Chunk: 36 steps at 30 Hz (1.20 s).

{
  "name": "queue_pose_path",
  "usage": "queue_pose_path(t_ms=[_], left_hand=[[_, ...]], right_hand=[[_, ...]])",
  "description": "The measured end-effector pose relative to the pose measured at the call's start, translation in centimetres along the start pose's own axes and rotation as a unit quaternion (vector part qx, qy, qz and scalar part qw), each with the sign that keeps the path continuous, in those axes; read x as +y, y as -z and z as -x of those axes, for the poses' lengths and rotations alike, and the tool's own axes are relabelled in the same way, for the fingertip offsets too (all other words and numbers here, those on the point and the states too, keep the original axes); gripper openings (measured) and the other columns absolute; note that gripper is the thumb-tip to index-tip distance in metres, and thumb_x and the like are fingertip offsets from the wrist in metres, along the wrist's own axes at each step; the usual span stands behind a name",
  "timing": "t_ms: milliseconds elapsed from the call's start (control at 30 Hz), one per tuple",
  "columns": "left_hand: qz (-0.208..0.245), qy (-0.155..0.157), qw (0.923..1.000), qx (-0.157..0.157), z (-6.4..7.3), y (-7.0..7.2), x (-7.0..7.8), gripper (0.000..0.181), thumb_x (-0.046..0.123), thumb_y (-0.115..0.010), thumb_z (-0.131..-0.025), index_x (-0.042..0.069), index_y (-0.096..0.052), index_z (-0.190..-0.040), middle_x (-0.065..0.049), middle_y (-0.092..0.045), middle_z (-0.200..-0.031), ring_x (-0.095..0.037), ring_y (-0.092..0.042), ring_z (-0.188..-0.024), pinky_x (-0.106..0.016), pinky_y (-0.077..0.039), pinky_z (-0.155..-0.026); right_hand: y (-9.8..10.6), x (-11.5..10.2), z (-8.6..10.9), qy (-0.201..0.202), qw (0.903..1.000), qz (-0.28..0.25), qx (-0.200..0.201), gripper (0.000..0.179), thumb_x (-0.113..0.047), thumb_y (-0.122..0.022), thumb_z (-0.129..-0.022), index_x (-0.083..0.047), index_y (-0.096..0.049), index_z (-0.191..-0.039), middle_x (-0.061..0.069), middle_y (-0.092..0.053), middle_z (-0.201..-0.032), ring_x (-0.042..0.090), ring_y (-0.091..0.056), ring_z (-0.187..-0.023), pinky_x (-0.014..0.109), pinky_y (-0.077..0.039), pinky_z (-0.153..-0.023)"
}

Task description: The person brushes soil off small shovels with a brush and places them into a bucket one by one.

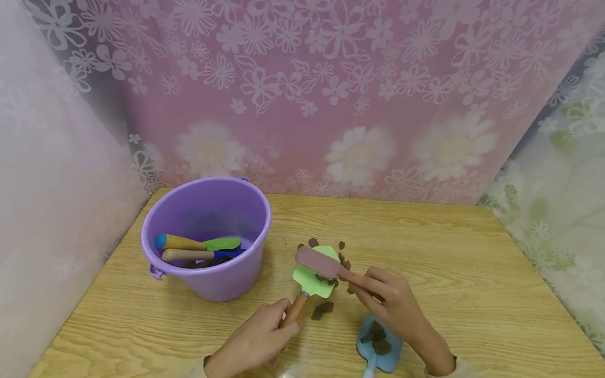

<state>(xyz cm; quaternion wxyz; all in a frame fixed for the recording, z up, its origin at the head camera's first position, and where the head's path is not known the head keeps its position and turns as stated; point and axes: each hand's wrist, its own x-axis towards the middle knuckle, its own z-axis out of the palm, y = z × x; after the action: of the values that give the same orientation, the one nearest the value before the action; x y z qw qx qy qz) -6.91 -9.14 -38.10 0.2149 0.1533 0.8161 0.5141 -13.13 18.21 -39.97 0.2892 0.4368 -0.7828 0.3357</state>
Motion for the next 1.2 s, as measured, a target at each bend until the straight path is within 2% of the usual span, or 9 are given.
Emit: queue_pose_path(t_ms=[133, 400, 567, 733, 833, 933, 1067, 1200], left_hand=[[-0.006, -0.002, 1.0, 0.006, 0.0, -0.1, -0.1, 0.018, 0.027, -0.052, -0.093, 0.011, -0.053, -0.088, 0.005, -0.048, -0.051, -0.008, -0.042, -0.037, -0.021, -0.032, -0.037], [0.003, 0.005, 1.0, -0.004, -0.1, -0.1, 0.0, 0.018, 0.027, -0.053, -0.094, 0.01, -0.052, -0.089, 0.004, -0.048, -0.053, -0.008, -0.043, -0.037, -0.021, -0.033, -0.036], [-0.002, 0.006, 1.0, -0.004, 0.0, -0.2, -0.1, 0.018, 0.028, -0.053, -0.094, 0.011, -0.053, -0.089, 0.003, -0.048, -0.054, -0.01, -0.045, -0.037, -0.023, -0.035, -0.037], [0.03, 0.005, 0.9995, -0.011, 0.0, -0.2, 0.0, 0.017, 0.026, -0.053, -0.093, 0.01, -0.053, -0.087, 0.002, -0.049, -0.051, -0.012, -0.046, -0.036, -0.022, -0.035, -0.037], [0.054, -0.005, 0.9985, -0.005, 0.0, -0.3, 0.1, 0.016, 0.024, -0.053, -0.092, 0.009, -0.052, -0.087, 0.002, -0.048, -0.051, -0.011, -0.046, -0.035, -0.022, -0.036, -0.036], [0.068, -0.016, 0.9975, 0.004, 0.0, -0.4, 0.2, 0.015, 0.022, -0.054, -0.092, 0.008, -0.052, -0.088, 0.004, -0.046, -0.05, -0.008, -0.044, -0.034, -0.02, -0.035, -0.035], [0.08, -0.025, 0.9964, 0.003, 0.0, -0.5, 0.3, 0.017, 0.023, -0.055, -0.093, 0.007, -0.052, -0.089, 0.004, -0.045, -0.048, -0.007, -0.045, -0.034, -0.02, -0.037, -0.035], [0.104, -0.025, 0.9942, -0.003, 0.0, -0.5, 0.2, 0.017, 0.022, -0.055, -0.094, 0.005, -0.053, -0.091, 0.002, -0.045, -0.049, -0.009, -0.046, -0.035, -0.025, -0.041, -0.034]], right_hand=[[-0.5, -0.3, 0.0, 0.009, 0.9998, 0.015, -0.011, 0.029, -0.027, -0.053, -0.1, -0.011, -0.072, -0.114, -0.012, -0.048, -0.071, -0.008, -0.027, -0.058, 0.004, -0.027, -0.05], [0.2, 0.8, 0.7, -0.019, 0.9996, 0.022, 0.004, 0.031, -0.03, -0.053, -0.099, -0.008, -0.074, -0.106, -0.011, -0.051, -0.072, -0.005, -0.033, -0.056, 0.007, -0.029, -0.048], [0.2, 1.3, 1.1, -0.028, 0.9991, 0.03, 0.003, 0.031, -0.03, -0.053, -0.099, -0.009, -0.074, -0.109, -0.011, -0.052, -0.072, -0.006, -0.031, -0.055, 0.007, -0.029, -0.047], [0.4, 1.3, 1.2, -0.049, 0.9986, 0.02, -0.011, 0.033, -0.031, -0.053, -0.099, -0.007, -0.075, -0.105, -0.01, -0.053, -0.071, -0.005, -0.033, -0.055, 0.007, -0.03, -0.047], [0.6, 1.1, 1.1, -0.057, 0.9983, 0.012, -0.009, 0.035, -0.031, -0.054, -0.099, -0.004, -0.075, -0.099, -0.009, -0.051, -0.069, -0.004, -0.033, -0.054, 0.008, -0.031, -0.048], [0.6, 1.1, 0.9, -0.047, 0.9988, 0.013, 0.004, 0.034, -0.029, -0.055, -0.098, -0.002, -0.076, -0.097, -0.008, -0.051, -0.067, -0.003, -0.033, -0.053, 0.008, -0.031, -0.047], [0.5, 1.2, 0.6, -0.014, 0.9991, 0.03, 0.027, 0.03, -0.026, -0.056, -0.098, -0.004, -0.076, -0.097, -0.005, -0.051, -0.066, -0.003, -0.033, -0.052, 0.008, -0.03, -0.046], [0.3, 1.2, 0.6, 0.002, 0.9986, 0.038, 0.037, 0.028, -0.025, -0.056, -0.098, -0.005, -0.076, -0.098, -0.005, -0.051, -0.066, -0.003, -0.031, -0.052, 0.008, -0.028, -0.045]])
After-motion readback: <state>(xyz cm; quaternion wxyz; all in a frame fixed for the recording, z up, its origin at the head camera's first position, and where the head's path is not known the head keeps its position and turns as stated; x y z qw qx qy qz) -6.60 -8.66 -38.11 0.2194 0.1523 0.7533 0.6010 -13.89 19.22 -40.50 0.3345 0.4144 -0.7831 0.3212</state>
